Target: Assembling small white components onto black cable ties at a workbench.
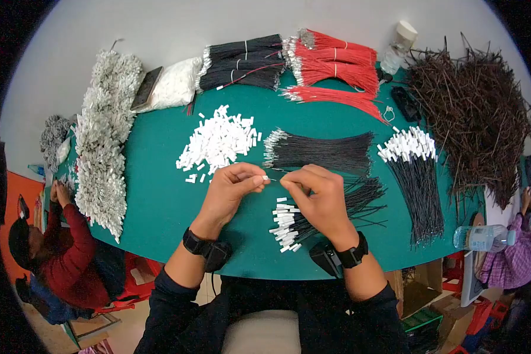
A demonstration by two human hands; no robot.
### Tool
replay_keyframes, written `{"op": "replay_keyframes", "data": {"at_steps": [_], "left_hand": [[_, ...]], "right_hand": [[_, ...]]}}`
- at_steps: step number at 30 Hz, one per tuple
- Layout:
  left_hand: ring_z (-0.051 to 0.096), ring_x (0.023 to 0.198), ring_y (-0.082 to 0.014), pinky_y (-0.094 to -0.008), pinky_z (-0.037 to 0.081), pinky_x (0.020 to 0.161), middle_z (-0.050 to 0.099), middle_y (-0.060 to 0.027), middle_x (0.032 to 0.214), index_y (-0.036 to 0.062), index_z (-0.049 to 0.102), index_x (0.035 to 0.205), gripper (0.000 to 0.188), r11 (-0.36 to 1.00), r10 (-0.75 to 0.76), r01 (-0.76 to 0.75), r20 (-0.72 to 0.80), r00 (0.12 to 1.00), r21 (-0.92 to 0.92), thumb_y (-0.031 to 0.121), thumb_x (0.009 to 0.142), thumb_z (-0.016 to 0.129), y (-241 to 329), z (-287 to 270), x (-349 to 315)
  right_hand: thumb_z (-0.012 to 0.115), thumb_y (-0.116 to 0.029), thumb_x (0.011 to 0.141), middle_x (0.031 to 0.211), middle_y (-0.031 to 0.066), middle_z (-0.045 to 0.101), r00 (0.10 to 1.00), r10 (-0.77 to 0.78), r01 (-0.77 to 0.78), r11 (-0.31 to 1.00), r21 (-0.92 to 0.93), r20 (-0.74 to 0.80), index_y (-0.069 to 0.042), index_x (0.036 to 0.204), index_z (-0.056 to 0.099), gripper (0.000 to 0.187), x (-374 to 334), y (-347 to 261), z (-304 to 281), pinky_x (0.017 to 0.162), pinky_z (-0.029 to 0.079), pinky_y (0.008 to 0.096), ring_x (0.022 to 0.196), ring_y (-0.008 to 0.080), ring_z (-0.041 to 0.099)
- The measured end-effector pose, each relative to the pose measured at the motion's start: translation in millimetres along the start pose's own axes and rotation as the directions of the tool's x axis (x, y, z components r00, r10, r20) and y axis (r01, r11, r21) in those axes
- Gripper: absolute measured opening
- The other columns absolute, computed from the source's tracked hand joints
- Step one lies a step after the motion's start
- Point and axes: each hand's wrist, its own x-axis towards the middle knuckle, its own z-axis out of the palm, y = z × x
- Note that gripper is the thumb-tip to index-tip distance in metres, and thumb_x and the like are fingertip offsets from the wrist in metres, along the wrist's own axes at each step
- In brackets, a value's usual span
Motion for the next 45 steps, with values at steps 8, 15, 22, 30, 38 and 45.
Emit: {"op": "replay_keyframes", "data": {"at_steps": [8, 15, 22, 30, 38, 45], "left_hand": [[0.070, 0.088, -0.0125, -0.0253, 0.056, 0.080, 0.075, -0.0094, 0.099, -0.0008, 0.071, 0.107, 0.013, 1.000, 0.009, -0.009, 0.000, 1.000, -0.005, 0.003, 0.095, 0.070, 0, 1, 0], [0.069, 0.084, -0.0106, -0.0241, 0.054, 0.077, 0.076, -0.0085, 0.095, -0.0006, 0.074, 0.104, 0.012, 0.998, 0.035, -0.032, -0.047, 0.998, 0.055, 0.003, 0.092, 0.074, 1, 5, -2], [0.067, 0.078, -0.0096, -0.0234, 0.053, 0.072, 0.076, -0.0083, 0.092, -0.0009, 0.075, 0.100, 0.010, 0.985, 0.060, -0.047, -0.070, 0.996, 0.167, 0.003, 0.090, 0.076, 0, 8, -3], [0.067, 0.076, -0.0095, -0.0234, 0.053, 0.070, 0.076, -0.0089, 0.091, -0.0021, 0.075, 0.099, 0.011, 0.993, 0.042, -0.035, -0.063, 0.997, 0.116, 0.003, 0.090, 0.077, -3, 8, -1], [0.068, 0.077, -0.0099, -0.0237, 0.053, 0.070, 0.076, -0.0084, 0.091, -0.0026, 0.075, 0.100, 0.012, 0.992, 0.033, -0.027, -0.052, 0.998, 0.124, 0.003, 0.090, 0.076, -6, 8, -1], [0.067, 0.077, -0.0097, -0.0238, 0.054, 0.070, 0.076, -0.0079, 0.090, -0.0028, 0.075, 0.101, 0.012, 0.996, 0.022, -0.017, -0.046, 0.999, 0.091, 0.003, 0.090, 0.076, -6, 7, 0]], "right_hand": [[0.077, 0.002, 0.081, 0.073, 0.0071, 0.067, 0.988, -0.142, 0.138, 0.988, -0.062, -0.056, -0.001, 0.087, 0.074, 0.008, 1, 2, 3, 0.052, 0.042, 0.0286, 0.058, 0.0149, 0.057], [0.076, 0.002, 0.081, 0.074, 0.0075, 0.068, 0.986, -0.159, 0.155, 0.985, -0.077, -0.046, 0.000, 0.087, 0.073, 0.007, 1, 2, 5, 0.053, 0.043, 0.0287, 0.058, 0.0150, 0.057], [0.075, 0.002, 0.083, 0.076, 0.0079, 0.069, 1.000, 0.021, -0.021, 0.999, 0.037, -0.012, 0.002, 0.088, 0.072, 0.006, -2, -2, 8, 0.054, 0.043, 0.0272, 0.060, 0.0136, 0.059], [0.074, 0.002, 0.084, 0.078, 0.0083, 0.070, 0.999, 0.043, -0.043, 0.997, 0.062, -0.001, 0.002, 0.089, 0.073, 0.006, -2, 2, 11, 0.055, 0.045, 0.0264, 0.062, 0.0131, 0.060], [0.074, 0.001, 0.084, 0.078, 0.0083, 0.071, 0.998, 0.057, -0.058, 0.996, 0.071, 0.016, 0.002, 0.090, 0.073, 0.005, -2, 6, 12, 0.055, 0.045, 0.0265, 0.062, 0.0131, 0.060], [0.075, 0.000, 0.084, 0.078, 0.0082, 0.071, 1.000, 0.020, -0.021, 0.998, 0.061, 0.014, 0.001, 0.089, 0.074, 0.006, -2, 7, 14, 0.055, 0.044, 0.0270, 0.061, 0.0132, 0.059]]}}
